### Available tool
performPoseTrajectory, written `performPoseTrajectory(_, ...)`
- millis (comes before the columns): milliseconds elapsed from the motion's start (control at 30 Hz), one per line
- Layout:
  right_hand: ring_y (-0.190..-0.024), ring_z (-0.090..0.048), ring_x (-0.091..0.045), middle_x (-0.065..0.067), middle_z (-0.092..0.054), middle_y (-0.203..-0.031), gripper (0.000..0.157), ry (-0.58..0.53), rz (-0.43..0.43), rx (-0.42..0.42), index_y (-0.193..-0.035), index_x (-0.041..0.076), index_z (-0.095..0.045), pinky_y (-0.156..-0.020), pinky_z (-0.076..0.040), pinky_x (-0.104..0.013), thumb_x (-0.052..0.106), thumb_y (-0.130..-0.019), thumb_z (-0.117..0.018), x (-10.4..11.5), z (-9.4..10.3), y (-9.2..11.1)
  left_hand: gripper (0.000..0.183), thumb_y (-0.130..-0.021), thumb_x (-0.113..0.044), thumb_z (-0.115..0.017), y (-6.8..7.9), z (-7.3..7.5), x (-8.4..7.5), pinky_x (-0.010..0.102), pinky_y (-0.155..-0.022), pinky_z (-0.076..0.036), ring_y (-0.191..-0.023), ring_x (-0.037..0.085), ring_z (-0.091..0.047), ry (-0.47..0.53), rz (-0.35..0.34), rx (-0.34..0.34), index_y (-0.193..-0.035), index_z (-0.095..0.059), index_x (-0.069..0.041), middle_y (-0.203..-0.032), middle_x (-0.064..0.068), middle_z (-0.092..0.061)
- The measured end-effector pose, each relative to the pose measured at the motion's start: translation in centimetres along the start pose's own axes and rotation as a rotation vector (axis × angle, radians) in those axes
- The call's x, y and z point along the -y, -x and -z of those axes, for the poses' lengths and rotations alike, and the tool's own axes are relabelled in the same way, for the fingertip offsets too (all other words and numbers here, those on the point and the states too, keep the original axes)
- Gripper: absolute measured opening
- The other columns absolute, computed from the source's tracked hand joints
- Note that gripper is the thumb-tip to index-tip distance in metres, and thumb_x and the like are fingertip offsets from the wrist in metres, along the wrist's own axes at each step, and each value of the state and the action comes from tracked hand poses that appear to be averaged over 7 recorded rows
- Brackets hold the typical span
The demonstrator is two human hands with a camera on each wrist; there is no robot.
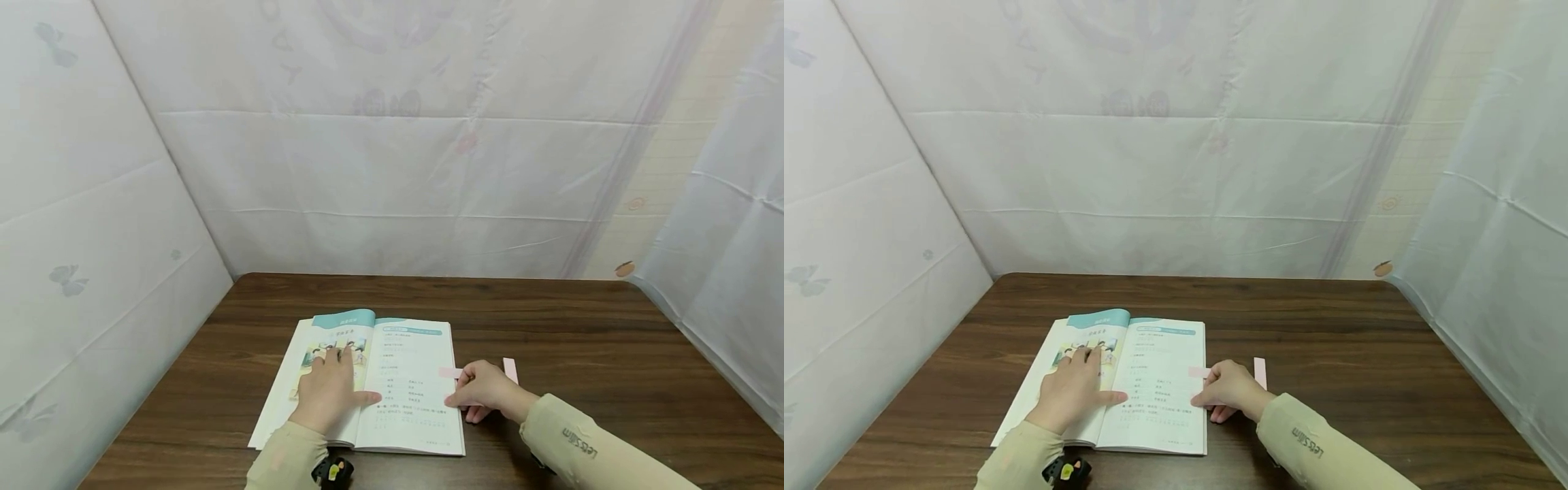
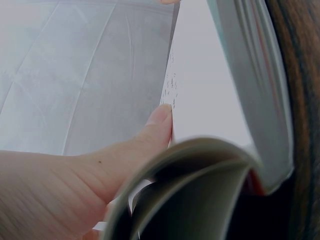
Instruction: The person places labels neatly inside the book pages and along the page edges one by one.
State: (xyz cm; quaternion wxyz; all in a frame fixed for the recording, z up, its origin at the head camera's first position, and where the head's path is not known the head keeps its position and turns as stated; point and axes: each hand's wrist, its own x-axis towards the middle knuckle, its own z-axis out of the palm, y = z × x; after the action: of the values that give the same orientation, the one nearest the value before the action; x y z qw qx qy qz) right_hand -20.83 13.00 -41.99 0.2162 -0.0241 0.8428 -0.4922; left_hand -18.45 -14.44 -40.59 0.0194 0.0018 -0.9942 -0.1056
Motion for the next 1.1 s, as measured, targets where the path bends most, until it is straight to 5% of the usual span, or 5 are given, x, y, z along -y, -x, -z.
performPoseTrajectory(833,-0.044,-0.058,-0.01,-0.007,-0.062,-0.061,0.02,0.039,0.032,0.051,-0.084,0.002,-0.061,-0.046,-0.054,-0.027,0.008,-0.078,-0.079,-1.0,2.3,1.7,0.108,-0.065,-0.064,-0.082,0.0,0.0,0.1,0.055,-0.073,-0.053,-0.118,0.045,-0.054,0.004,0.012,0.005,-0.144,-0.047,0.001,-0.136,0.027,-0.053)
performPoseTrajectory(1100,-0.049,-0.06,-0.015,-0.007,-0.063,-0.064,0.025,0.174,0.088,-0.09,-0.085,0.004,-0.065,-0.05,-0.055,-0.032,0.02,-0.078,-0.083,-0.4,3.8,2.4,0.107,-0.065,-0.064,-0.082,0.0,-0.1,0.1,0.055,-0.072,-0.053,-0.117,0.046,-0.054,0.003,0.006,0.003,-0.143,-0.047,0.001,-0.136,0.027,-0.054)
